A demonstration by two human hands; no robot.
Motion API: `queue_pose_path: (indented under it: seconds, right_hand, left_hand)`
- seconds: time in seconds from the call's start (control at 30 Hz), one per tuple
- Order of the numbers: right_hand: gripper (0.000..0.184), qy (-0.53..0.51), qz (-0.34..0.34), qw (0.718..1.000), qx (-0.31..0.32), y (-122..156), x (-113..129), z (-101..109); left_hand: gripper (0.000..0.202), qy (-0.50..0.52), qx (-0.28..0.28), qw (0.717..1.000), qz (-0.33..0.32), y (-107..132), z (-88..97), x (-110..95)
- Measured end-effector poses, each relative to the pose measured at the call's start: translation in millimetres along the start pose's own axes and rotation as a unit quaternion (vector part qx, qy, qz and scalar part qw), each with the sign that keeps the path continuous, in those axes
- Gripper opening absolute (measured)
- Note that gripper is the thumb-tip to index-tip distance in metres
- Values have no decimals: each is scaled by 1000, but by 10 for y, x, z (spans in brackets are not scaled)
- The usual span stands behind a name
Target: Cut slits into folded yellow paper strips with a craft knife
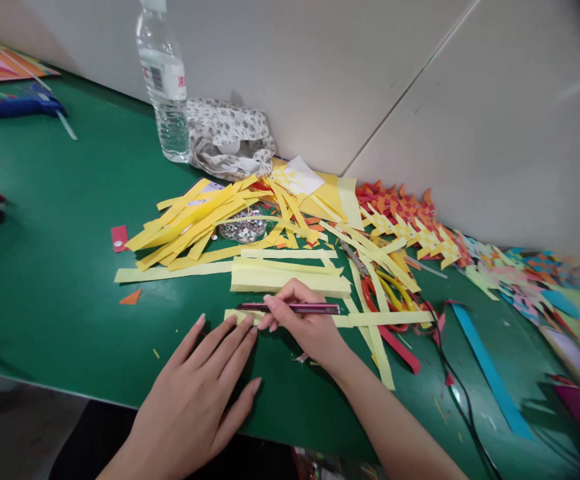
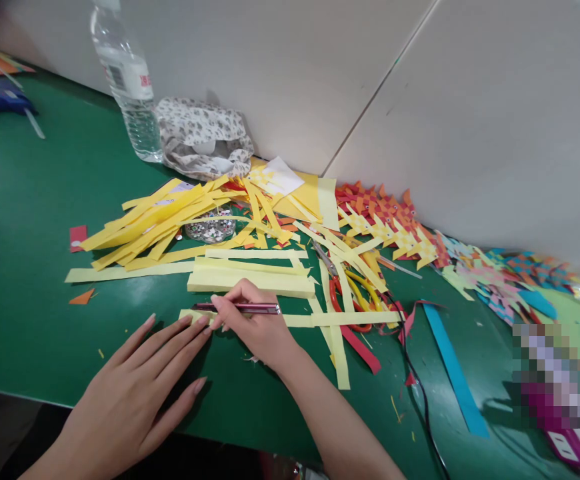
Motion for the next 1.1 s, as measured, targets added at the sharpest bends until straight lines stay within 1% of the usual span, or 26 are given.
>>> queue_pose_path:
  seconds: [0.07, 0.17, 0.27, 0.37, 0.43, 0.67, 0.77, 0.83, 0.93, 1.03, 1.1]
  right_hand:
    - [23, 22, 4, 1000, 6, 14, 5, 13]
    - [24, 29, 5, 1000, 9, 18, -4, 19]
    - [25, -6, -9, 1000, 3, -5, -25, 19]
    - [30, -67, -20, 997, -24, -42, -34, 43]
    - [32, -89, -19, 995, -43, -60, -27, 72]
    - [32, -82, -8, 992, -94, -36, -1, 177]
    - [33, -79, -22, 992, -91, -1, -15, 219]
    - [33, -83, -31, 991, -97, 35, -38, 278]
    - [33, -97, -45, 986, -127, 115, -104, 419]
    - [32, -109, -60, 981, -150, 202, -180, 552]
    - [32, -118, -67, 978, -159, 244, -212, 600]
  left_hand:
    - [43, 5, -7, 1000, -6, 0, 3, -5]
    - [39, 12, -20, 1000, -6, 3, 7, -10]
    - [38, 12, -26, 1000, -2, 7, 11, -9]
    - [38, 11, -23, 1000, 1, 8, 16, -8]
    - [38, 13, -25, 1000, 4, 9, 19, -7]
    - [39, 15, -34, 999, 33, 16, 15, -8]
    - [40, 11, -34, 999, 37, 22, 11, -13]
    - [41, 9, -33, 999, 43, 28, 7, -13]
    - [45, 7, -28, 998, 49, 34, 1, -6]
    - [45, 5, -28, 999, 40, 27, 14, -4]
    - [43, 6, -34, 999, 28, 2, 36, -25]
Point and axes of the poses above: each hand's wrist, its own y-axis away from the middle knuckle, its own z-axis out of the back of the hand, x = y × z, the point moved 2 cm from there along -y, towards the middle knuckle, and after that the axes turned 5 degrees about -z, right-handed, at the moved point
